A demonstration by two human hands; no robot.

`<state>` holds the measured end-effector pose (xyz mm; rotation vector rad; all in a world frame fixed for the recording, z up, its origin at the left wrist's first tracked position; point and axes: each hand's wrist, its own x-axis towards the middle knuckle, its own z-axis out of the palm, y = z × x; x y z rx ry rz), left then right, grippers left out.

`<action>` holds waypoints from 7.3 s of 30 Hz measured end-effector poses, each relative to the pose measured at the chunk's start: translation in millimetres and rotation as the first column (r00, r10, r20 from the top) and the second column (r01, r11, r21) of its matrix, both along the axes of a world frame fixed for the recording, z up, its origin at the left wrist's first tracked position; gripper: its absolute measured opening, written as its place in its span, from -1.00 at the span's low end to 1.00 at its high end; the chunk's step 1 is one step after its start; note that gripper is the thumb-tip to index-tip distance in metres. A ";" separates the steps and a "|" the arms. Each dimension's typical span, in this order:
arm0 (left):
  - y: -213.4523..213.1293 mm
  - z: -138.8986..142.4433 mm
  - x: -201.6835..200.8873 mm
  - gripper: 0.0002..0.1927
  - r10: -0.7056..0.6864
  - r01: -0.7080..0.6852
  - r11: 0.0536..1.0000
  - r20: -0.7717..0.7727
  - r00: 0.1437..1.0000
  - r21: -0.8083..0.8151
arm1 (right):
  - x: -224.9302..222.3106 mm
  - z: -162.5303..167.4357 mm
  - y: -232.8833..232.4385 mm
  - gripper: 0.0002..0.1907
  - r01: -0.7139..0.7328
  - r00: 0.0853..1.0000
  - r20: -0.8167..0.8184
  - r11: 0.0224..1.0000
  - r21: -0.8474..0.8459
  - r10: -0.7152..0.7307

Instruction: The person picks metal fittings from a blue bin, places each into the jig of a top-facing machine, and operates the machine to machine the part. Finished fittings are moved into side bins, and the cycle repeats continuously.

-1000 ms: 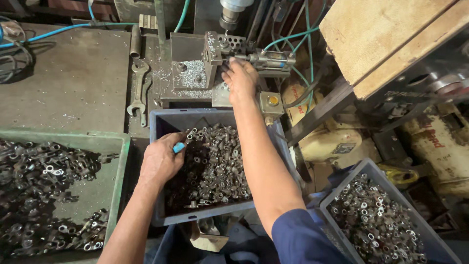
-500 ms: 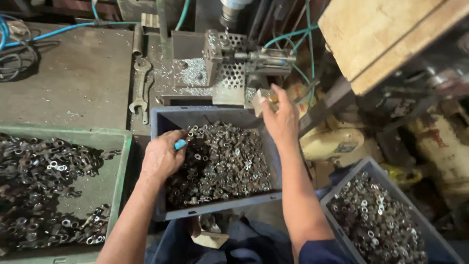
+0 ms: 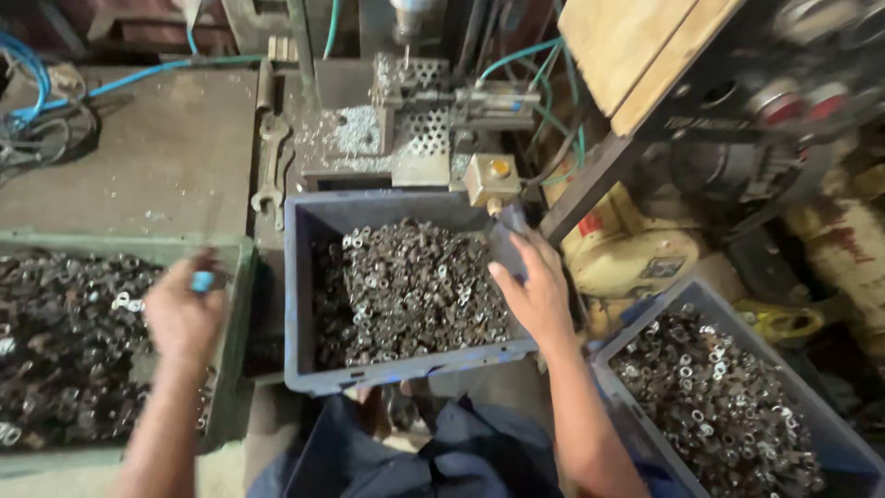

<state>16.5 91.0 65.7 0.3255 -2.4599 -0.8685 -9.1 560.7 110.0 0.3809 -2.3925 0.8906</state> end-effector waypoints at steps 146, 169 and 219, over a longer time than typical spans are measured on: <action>137.6 124.1 -139.8 -0.81 -0.507 0.503 0.857 -0.008 0.862 -0.109 | 0.3 -68.3 33.9 -0.77 0.054 0.958 0.174 0.457 -0.888 0.226; 125.8 31.5 -73.1 -0.75 -0.396 0.397 0.916 -0.024 0.918 0.057 | -280.0 -16.2 -138.2 -0.85 0.085 0.909 0.094 0.040 -0.996 0.406; 124.7 33.8 -67.0 -0.69 -0.299 0.305 0.919 -0.064 0.952 0.251 | -90.1 -40.7 -132.6 0.01 -0.150 0.704 0.709 0.968 0.203 -0.039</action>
